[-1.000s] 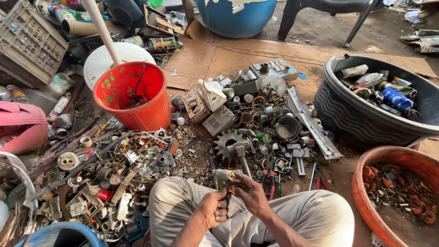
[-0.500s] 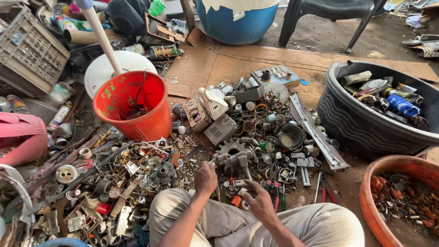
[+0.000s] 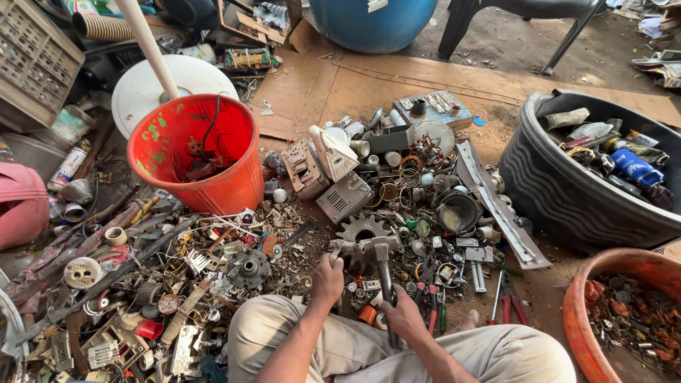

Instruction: The person sits on the floor amidst a large pile of scrap metal and debris. They use a hammer to strike and break apart various metal components, including gears and electronic parts, to separate materials. The person occasionally uses pliers to manipulate smaller items within the pile.

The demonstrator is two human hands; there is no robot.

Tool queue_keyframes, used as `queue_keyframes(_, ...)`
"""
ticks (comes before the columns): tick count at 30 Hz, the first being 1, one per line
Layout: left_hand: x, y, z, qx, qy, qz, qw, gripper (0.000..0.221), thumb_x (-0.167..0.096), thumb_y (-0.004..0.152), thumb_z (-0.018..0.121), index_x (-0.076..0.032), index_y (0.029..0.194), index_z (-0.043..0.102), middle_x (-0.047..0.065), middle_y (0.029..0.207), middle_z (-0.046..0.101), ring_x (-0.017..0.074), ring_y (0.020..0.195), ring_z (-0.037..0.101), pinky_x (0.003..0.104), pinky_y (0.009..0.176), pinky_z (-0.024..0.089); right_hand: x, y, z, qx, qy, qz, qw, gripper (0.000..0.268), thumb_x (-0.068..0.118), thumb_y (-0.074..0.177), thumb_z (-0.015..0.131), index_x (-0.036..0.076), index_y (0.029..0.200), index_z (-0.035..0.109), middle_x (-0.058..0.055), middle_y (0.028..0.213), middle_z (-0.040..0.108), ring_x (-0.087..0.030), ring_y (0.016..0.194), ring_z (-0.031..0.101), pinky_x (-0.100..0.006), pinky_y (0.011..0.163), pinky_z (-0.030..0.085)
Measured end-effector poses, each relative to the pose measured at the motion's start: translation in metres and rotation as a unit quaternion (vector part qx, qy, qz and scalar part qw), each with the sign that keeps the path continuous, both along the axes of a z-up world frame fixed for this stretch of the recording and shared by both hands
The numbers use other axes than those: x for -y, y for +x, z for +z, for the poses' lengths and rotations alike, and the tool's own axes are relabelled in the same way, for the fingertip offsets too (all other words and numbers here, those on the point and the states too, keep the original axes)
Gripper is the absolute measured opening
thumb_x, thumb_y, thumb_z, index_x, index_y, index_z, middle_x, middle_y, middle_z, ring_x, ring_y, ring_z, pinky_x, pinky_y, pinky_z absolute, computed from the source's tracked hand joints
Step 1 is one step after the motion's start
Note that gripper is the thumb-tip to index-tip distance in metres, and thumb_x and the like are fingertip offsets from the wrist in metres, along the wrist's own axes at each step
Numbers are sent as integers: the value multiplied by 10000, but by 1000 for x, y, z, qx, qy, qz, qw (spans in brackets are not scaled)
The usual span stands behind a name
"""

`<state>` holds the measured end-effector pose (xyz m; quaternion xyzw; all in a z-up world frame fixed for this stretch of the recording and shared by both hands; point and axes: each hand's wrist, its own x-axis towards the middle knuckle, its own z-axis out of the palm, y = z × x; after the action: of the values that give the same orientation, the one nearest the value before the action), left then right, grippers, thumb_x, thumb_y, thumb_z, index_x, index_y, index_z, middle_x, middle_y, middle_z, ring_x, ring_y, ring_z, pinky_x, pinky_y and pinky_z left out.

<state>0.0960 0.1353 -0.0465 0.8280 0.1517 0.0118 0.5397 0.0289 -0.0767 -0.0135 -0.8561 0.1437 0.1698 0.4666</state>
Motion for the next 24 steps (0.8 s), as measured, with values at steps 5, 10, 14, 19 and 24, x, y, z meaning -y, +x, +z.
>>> queue_keyframes(5,-16,3,-40,-135,-293,-14,946,136,-134,901,723,-4,898,685,52,765,667,150,645,590,332,597,469,-1,18,25,-168,226,-107,954,383,349,989,622,28,1186,550,-74,773,603,-188,616,602,-365,548,514)
queue_keyframes(10,-8,9,-65,-139,-180,-35,973,66,-41,810,796,-7,835,744,41,757,717,132,673,604,310,630,486,2,20,39,-203,351,-128,905,255,230,985,614,70,1118,469,-34,697,576,-118,459,519,-312,397,471)
queue_keyframes(14,-5,6,-44,-165,-168,-48,971,75,-101,838,784,-34,861,763,59,813,755,163,732,671,331,678,535,-8,12,37,-149,260,-123,946,271,200,986,625,62,1189,510,-16,676,576,-114,452,504,-301,390,456)
queue_keyframes(19,2,15,-14,-141,96,-98,980,182,-224,957,697,-51,1012,712,136,968,770,243,845,726,414,781,564,-11,1,56,-5,197,-73,978,320,264,973,629,38,1188,559,-33,590,531,-129,397,474,-287,347,399)
queue_keyframes(24,-1,21,-13,-160,115,-87,977,264,-213,956,679,-69,1176,702,125,1031,750,245,893,725,427,826,579,-21,5,50,48,11,-31,998,358,345,943,668,69,1163,610,-58,649,638,-178,543,597,-380,519,479)
